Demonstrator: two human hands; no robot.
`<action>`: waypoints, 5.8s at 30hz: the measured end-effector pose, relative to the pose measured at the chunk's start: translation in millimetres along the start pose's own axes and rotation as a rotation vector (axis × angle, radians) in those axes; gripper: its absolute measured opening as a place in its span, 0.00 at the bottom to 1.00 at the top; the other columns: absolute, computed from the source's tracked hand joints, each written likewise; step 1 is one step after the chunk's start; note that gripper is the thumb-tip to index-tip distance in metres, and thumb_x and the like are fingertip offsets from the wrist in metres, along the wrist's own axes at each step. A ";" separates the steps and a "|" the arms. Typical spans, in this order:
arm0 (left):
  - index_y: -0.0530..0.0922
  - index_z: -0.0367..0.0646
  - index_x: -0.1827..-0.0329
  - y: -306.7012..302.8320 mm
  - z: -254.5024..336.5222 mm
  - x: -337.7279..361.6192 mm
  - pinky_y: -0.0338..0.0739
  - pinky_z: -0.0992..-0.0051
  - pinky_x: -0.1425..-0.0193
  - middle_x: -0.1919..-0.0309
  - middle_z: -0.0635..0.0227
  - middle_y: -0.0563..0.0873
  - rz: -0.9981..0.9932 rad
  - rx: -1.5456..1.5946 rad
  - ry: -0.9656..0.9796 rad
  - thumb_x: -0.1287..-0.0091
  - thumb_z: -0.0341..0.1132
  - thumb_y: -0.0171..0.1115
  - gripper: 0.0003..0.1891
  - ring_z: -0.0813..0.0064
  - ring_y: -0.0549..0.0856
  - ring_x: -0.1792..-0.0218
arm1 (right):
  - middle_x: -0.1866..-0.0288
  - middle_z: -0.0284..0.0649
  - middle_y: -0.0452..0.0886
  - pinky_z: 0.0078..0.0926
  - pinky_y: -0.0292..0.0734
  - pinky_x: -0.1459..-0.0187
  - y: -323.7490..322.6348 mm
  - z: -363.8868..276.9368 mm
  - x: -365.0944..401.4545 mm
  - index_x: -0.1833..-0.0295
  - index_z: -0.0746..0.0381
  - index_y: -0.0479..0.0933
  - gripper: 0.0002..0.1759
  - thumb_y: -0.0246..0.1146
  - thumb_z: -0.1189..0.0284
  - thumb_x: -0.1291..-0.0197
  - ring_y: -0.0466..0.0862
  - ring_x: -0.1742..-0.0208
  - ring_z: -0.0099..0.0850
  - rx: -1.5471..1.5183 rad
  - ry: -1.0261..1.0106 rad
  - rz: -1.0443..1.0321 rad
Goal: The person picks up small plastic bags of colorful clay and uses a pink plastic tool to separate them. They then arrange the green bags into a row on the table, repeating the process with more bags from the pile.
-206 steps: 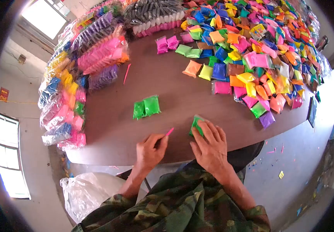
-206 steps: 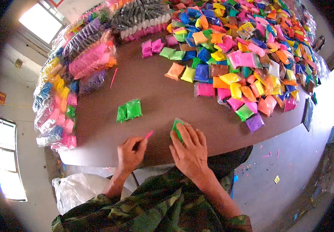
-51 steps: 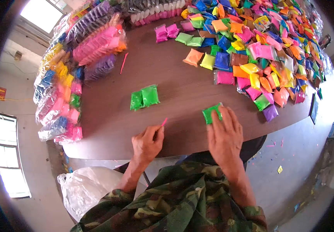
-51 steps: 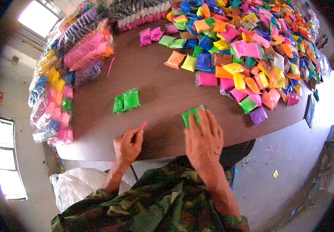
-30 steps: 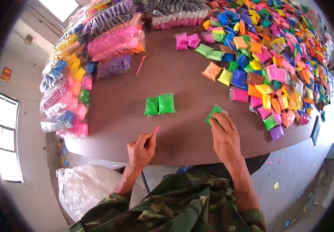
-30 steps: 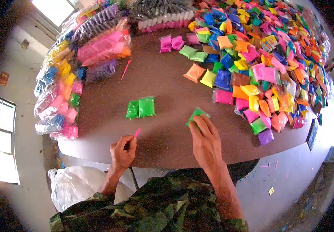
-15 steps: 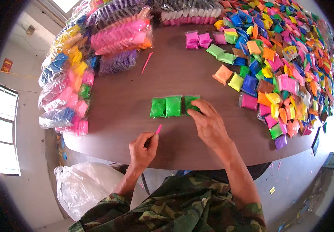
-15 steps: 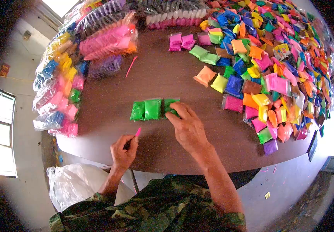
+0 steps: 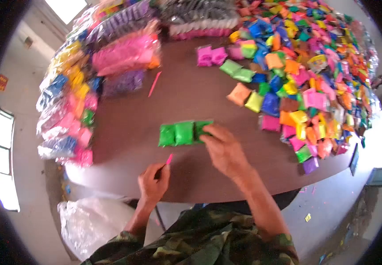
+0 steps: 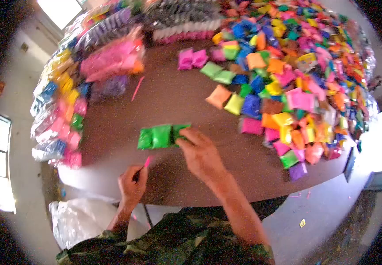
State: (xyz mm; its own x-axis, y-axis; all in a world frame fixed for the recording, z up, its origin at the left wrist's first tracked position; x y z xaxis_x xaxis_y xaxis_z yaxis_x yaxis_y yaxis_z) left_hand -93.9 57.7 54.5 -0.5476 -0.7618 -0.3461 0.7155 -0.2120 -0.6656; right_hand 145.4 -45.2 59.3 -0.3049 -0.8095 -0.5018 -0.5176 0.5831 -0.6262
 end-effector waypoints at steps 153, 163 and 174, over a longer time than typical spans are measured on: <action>0.89 0.39 0.54 11.3 0.6 -2.9 0.81 0.71 0.67 0.73 0.62 0.88 -0.016 -0.049 0.040 0.25 0.30 0.77 0.05 0.74 0.86 0.76 | 0.20 0.49 0.78 0.55 0.70 0.20 -96.1 -23.4 130.9 0.29 0.64 0.84 0.29 0.75 0.64 0.33 0.77 0.18 0.49 0.427 0.252 -0.051; 0.89 0.38 0.55 12.8 3.0 -4.9 0.81 0.70 0.66 0.70 0.62 0.89 -0.036 -0.073 0.084 0.25 0.29 0.76 0.04 0.73 0.86 0.73 | 0.21 0.48 0.78 0.56 0.70 0.21 -95.9 -35.5 132.2 0.28 0.61 0.83 0.29 0.74 0.64 0.33 0.77 0.20 0.50 0.493 0.398 0.099; 0.90 0.39 0.55 25.0 36.2 6.4 0.84 0.69 0.64 0.68 0.60 0.91 -0.072 -0.047 0.188 0.26 0.28 0.77 0.04 0.70 0.90 0.70 | 0.31 0.41 0.84 0.51 0.78 0.26 -91.4 -23.8 141.7 0.40 0.58 0.85 0.21 0.78 0.69 0.38 0.81 0.24 0.48 0.208 0.186 0.133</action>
State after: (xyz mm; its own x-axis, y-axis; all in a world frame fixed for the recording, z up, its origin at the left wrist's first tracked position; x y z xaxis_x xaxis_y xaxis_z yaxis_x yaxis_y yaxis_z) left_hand -63.8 25.4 59.5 -0.6709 -0.6173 -0.4110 0.6533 -0.2297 -0.7214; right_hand 130.5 -214.9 59.6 -0.5103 -0.7127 -0.4813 -0.2943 0.6706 -0.6810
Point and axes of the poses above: each hand's wrist, its own x-axis away from the middle knuckle, its own y-axis out of the palm, z = x × y, the point moved 8 cm from there along -x, towards the middle knuckle
